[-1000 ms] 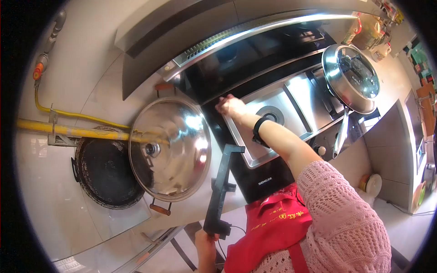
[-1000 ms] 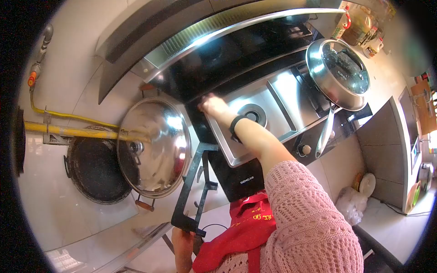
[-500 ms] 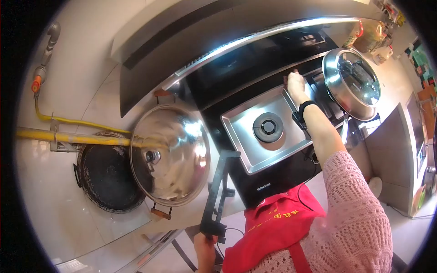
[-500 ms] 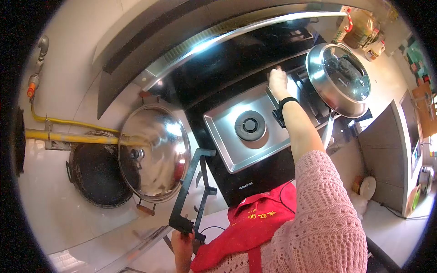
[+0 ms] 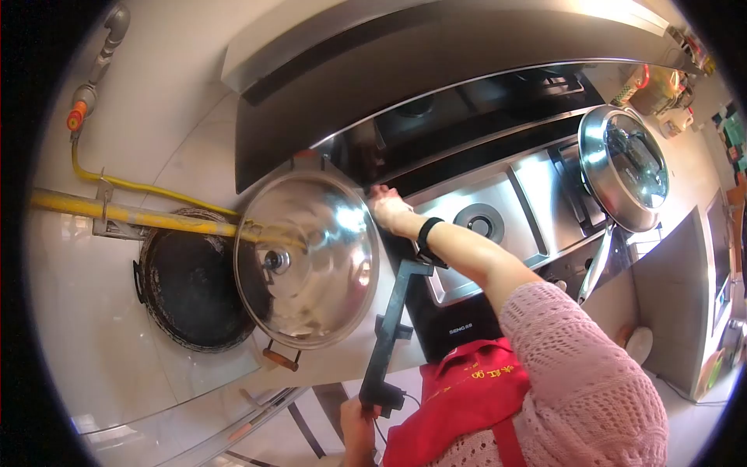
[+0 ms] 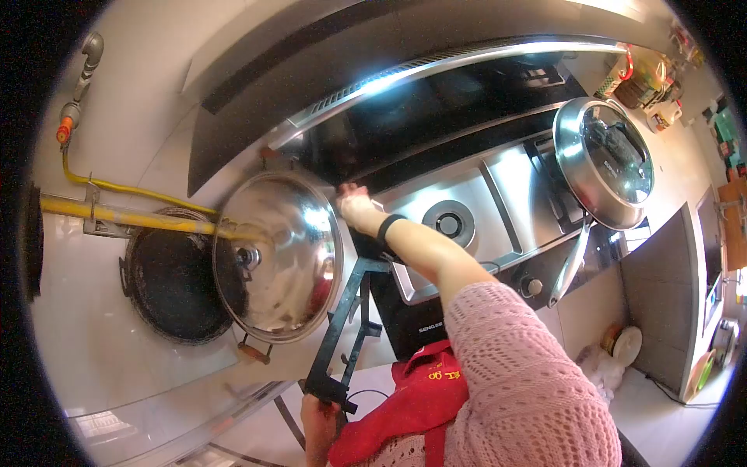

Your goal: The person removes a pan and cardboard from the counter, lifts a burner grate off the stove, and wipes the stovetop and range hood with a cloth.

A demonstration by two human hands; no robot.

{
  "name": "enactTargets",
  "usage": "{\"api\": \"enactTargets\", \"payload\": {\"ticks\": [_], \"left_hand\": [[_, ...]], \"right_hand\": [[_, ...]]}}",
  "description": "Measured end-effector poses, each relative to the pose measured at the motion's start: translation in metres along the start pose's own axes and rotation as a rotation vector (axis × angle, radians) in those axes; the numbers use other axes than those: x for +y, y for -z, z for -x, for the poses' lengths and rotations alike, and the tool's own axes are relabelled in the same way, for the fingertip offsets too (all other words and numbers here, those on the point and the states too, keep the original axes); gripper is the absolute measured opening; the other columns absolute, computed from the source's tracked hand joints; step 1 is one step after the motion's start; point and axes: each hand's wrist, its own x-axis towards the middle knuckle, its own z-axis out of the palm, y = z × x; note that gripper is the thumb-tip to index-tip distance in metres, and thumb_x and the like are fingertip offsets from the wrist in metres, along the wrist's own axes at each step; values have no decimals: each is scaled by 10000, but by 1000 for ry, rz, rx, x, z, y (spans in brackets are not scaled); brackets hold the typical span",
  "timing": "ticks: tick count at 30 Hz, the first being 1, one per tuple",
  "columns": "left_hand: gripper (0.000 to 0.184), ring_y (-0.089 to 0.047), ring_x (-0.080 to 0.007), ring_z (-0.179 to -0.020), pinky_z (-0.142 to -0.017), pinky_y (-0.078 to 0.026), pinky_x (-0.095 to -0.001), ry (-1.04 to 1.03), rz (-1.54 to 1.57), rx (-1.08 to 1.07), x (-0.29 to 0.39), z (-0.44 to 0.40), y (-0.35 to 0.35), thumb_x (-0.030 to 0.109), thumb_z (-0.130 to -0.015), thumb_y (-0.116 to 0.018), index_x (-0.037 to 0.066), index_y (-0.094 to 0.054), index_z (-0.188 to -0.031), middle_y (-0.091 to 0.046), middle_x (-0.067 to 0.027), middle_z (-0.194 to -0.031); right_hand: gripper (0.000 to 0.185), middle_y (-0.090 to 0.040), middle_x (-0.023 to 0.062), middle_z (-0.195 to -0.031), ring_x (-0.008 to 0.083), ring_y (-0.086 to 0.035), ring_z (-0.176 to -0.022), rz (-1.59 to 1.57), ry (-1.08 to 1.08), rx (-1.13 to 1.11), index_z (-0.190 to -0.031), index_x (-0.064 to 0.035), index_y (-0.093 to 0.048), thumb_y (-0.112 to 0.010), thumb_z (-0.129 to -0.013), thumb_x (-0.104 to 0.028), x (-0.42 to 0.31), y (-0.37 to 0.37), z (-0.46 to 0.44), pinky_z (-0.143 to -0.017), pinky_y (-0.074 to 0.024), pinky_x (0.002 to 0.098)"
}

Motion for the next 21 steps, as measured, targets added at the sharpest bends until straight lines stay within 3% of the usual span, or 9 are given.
{"api": "enactTargets", "payload": {"ticks": [3,5,7,9,10,13,16,19,21], "left_hand": [[315,-460,-92,-584,-536,-331,-243,-271,-478,63,6,5,-8,149,-911,-427,-4,-588,-688,-522,-24,-631],[141,-519,-135,-667,-611,-417,-251,-165,-402,-7,-12,2,12,73,-880,-489,-4,-589,-817,-555,-43,-770],[75,-542,-156,-703,-649,-454,-251,-25,-131,-36,-9,-5,13,40,-872,-518,-4,-579,-873,-565,-50,-836],[77,-530,-153,-694,-650,-443,-242,166,331,-14,1,-8,8,52,-885,-514,-3,-560,-857,-553,-45,-827],[31,-535,-136,-716,-649,-432,-233,264,453,76,-6,-12,14,-12,-869,-522,0,-549,-860,-551,-48,-825],[38,-517,-110,-714,-632,-411,-218,-169,-367,-23,3,0,3,9,-881,-512,0,-549,-883,-550,-50,-838],[28,-511,-103,-708,-623,-409,-228,-136,-395,-92,-6,-11,14,11,-875,-529,4,-551,-860,-542,-40,-792],[60,-495,-107,-675,-607,-390,-241,-278,-473,150,-5,-7,-5,-3,-868,-534,18,-552,-815,-526,-19,-728],[96,-486,-108,-661,-598,-377,-245,-181,-375,22,-4,-9,2,-18,-860,-525,27,-554,-780,-520,-14,-701]], "right_hand": [[416,-580,143,-1057,313,-610,-942,-194,37,-40,-1177,-32,-538,-604,-792,-176,-2,-9,-14,-776,-516,382],[450,-580,132,-1083,317,-599,-990,-121,185,0,-1186,-41,-531,-652,-779,-189,16,-11,-9,-786,-516,386],[453,-560,101,-1218,266,-546,-1125,-123,259,14,-1214,-193,-561,-677,-776,-171,48,-7,-3,-903,-471,420],[444,-567,59,-1238,259,-528,-1160,26,297,36,-1239,-227,-559,-624,-805,-160,86,9,6,-959,-429,440],[441,-567,33,-1256,258,-527,-1168,45,259,22,-1259,-234,-555,-588,-824,-164,109,18,13,-980,-416,441],[471,-543,-22,-1337,238,-460,-1261,160,80,34,-1312,-307,-551,-544,-861,-171,167,52,62,-1074,-366,413],[450,-541,12,-1348,253,-477,-1248,92,-125,158,-1284,-300,-578,-547,-852,-178,253,17,84,-1066,-379,397],[432,-527,45,-1357,266,-492,-1227,293,-423,161,-1302,-295,-556,-542,-881,-199,357,-35,99,-1027,-417,392],[380,-463,14,-1415,273,-523,-1162,454,-446,-13,-1265,-276,-576,-483,-908,-186,352,39,121,-995,-418,356]]}}
